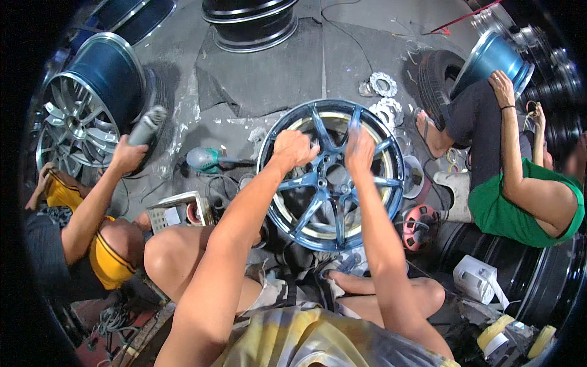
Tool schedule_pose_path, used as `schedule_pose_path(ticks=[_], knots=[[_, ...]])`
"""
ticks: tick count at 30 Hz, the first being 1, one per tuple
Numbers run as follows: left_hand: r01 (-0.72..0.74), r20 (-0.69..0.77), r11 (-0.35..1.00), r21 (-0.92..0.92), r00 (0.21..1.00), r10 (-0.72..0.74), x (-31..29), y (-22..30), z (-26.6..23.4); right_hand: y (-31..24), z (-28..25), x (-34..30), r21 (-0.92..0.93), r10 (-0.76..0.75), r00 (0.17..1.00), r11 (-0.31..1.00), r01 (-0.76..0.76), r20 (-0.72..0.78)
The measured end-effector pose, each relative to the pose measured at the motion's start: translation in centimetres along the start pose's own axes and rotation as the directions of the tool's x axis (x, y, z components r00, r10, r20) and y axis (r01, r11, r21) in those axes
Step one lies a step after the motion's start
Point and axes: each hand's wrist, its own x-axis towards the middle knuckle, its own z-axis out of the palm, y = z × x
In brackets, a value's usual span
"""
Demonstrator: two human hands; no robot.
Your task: The person sits on the floor and uses a small abrasive pad to manually polish the surface of a blue car wheel rim. They systematically rub the spokes and the outer lip of the rim to remove imperfections and create a smooth finish.
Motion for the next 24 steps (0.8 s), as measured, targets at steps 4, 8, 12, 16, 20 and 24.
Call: schedule_pose_path(ticks=[4,8,12,16,20,24], knots=[[0.013,0.057,1.0,-0.008,0.998,-0.013,0.0,0.6,-1.1,-0.3,-0.8,-0.8,0.001,-0.016,1.0,1.0,0.016,-0.005],[-0.047,-0.001,0.999,-0.005,0.999,0.047,0.5,0.5,0.2,0.3,0.4,2.4,-0.078,0.006,0.969,0.997,-0.026,-0.247],[-0.021,-0.014,1.0,-0.002,1.0,0.021,0.0,-0.2,0.3,-1.2,-0.7,-1.3,-0.009,-0.012,0.998,1.0,0.011,-0.062],[-0.036,-0.016,0.999,0.018,0.999,0.036,0.3,0.4,0.2,1.2,0.8,2.4,-0.212,-0.186,0.929,0.97,0.121,-0.32],[-0.039,-0.054,0.999,0.026,0.998,0.04,0.2,-0.8,0.3,-0.2,0.0,1.4,-0.034,0.075,0.991,0.997,-0.072,0.111],[-0.037,0.024,0.999,0.013,0.999,0.036,0.0,0.0,0.0,1.0,0.6,2.3,-0.117,-0.065,0.989,0.992,0.05,-0.13]])
